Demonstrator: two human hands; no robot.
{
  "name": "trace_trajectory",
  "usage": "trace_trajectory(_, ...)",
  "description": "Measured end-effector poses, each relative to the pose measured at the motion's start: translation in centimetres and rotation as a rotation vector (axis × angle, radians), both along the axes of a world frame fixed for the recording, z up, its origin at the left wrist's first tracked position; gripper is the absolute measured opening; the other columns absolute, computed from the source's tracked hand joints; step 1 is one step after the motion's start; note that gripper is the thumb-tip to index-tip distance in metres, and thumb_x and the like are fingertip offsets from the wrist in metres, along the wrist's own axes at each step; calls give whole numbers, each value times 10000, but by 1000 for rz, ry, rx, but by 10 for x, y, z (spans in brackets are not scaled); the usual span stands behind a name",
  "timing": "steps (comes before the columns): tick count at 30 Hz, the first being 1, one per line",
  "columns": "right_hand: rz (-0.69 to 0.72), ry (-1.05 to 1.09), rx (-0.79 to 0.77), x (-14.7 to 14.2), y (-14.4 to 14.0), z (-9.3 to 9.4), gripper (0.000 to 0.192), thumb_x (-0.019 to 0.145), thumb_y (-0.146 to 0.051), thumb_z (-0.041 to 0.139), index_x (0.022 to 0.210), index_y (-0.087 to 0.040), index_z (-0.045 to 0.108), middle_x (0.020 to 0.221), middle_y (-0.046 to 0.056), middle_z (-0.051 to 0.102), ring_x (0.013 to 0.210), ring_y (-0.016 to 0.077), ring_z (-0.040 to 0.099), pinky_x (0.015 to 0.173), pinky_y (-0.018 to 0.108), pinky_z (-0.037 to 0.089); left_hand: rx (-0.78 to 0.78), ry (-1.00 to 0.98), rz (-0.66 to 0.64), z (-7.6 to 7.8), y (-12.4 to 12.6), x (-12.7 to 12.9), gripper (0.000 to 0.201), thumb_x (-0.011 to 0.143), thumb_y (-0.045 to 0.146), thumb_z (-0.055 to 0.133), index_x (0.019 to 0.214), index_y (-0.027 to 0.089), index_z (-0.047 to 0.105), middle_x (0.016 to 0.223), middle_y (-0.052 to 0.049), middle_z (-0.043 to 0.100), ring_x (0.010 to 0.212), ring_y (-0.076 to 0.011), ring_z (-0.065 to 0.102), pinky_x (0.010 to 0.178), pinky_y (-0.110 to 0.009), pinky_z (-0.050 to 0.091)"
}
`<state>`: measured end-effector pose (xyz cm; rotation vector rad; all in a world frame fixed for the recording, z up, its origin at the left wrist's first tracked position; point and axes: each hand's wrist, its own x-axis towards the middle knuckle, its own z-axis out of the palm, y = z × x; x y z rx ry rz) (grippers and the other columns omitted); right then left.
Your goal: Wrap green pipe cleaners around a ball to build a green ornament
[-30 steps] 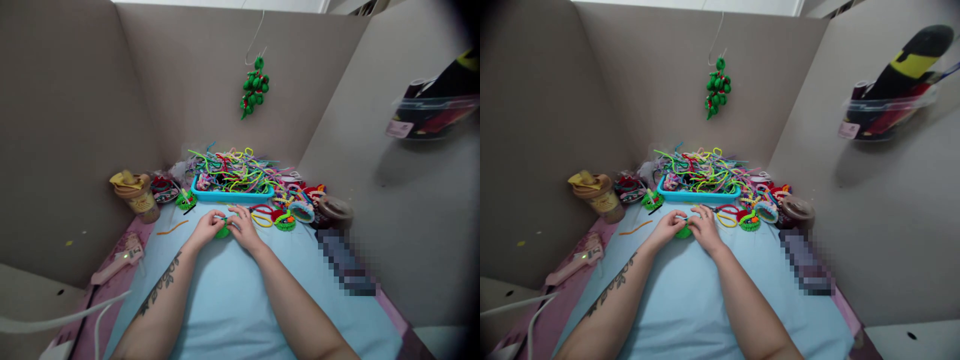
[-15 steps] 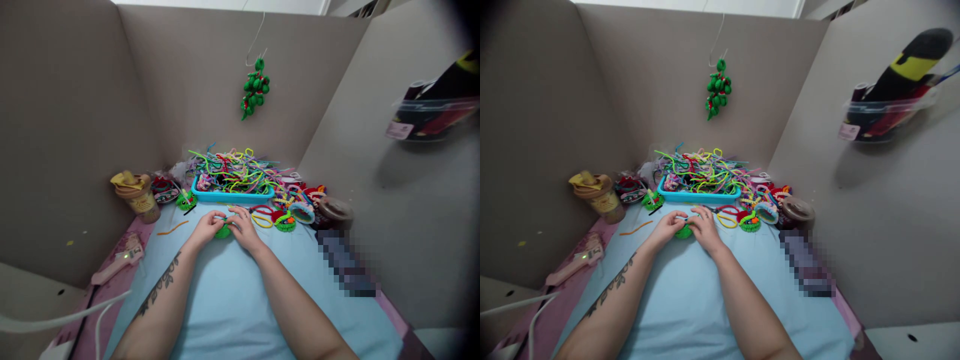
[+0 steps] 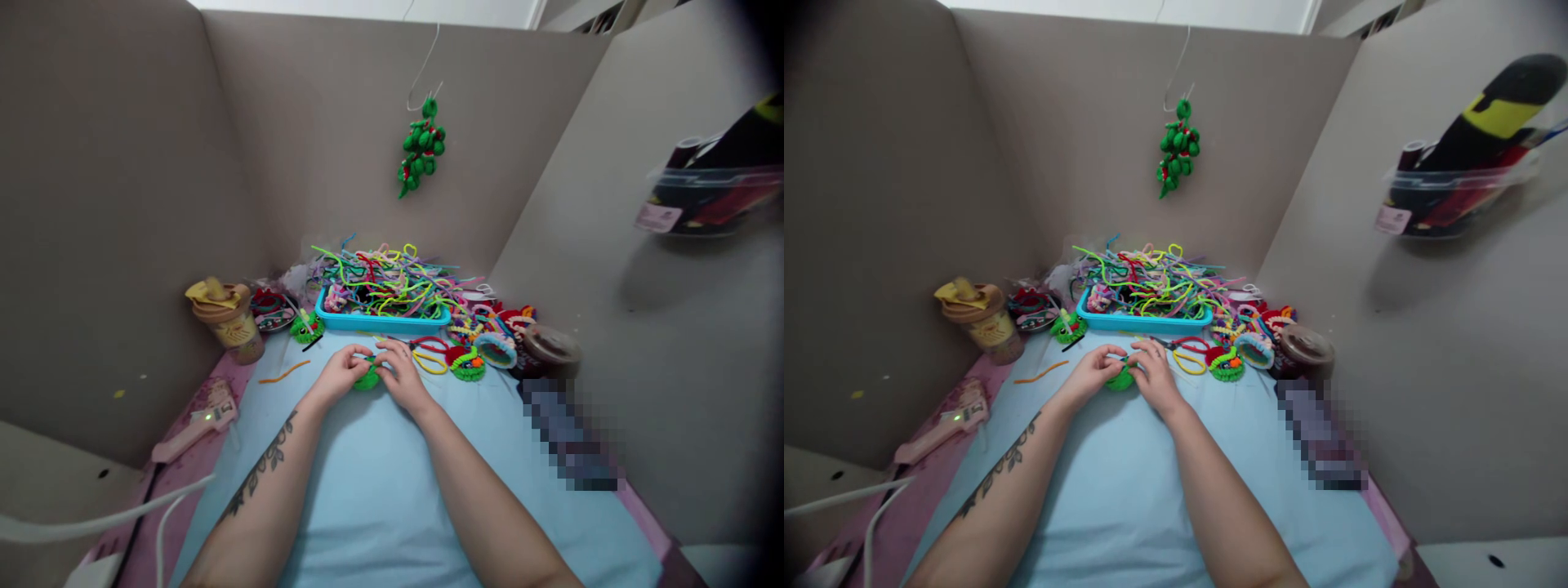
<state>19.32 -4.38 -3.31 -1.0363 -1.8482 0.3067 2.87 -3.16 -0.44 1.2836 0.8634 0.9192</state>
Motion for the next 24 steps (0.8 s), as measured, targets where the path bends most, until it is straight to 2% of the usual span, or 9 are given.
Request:
trace_trajectory(10,11,-28,4,1,0,1,131,771,-131,537,762,-245,601,1095,43,569,1121,232,421,983,460,337,7,6,-4,-1,-1,1,453,630,383,713,945,122,518,550,39,552,452,-56,422,477,-182,284)
trace_trajectory(16,2,-33,-2,2,1,1,152,773,-129,521,738,-244,614,1107,43,560,1111,229,419,974,456,339,-7,8,-24,1,-2,1,458,617,377,729,940,117,535,595,11,594,488,-73,484,495,-191,312)
trace_trajectory(20,-15,1,-11,1,2,0,125,766,-149,541,802,-249,607,1077,44,571,1098,228,443,977,461,337,29,56,-23,-1,0,0,477,606,328,741,979,132,516,678,-16,650,566,-106,561,564,-220,395)
trace_trajectory(24,-42,-25,-13,2,0,1,178,756,-162,564,901,-255,609,1106,52,559,1130,232,424,988,455,334,137,127,4,-5,1,0,418,641,266,703,996,142,520,720,-29,668,633,-131,597,618,-243,429)
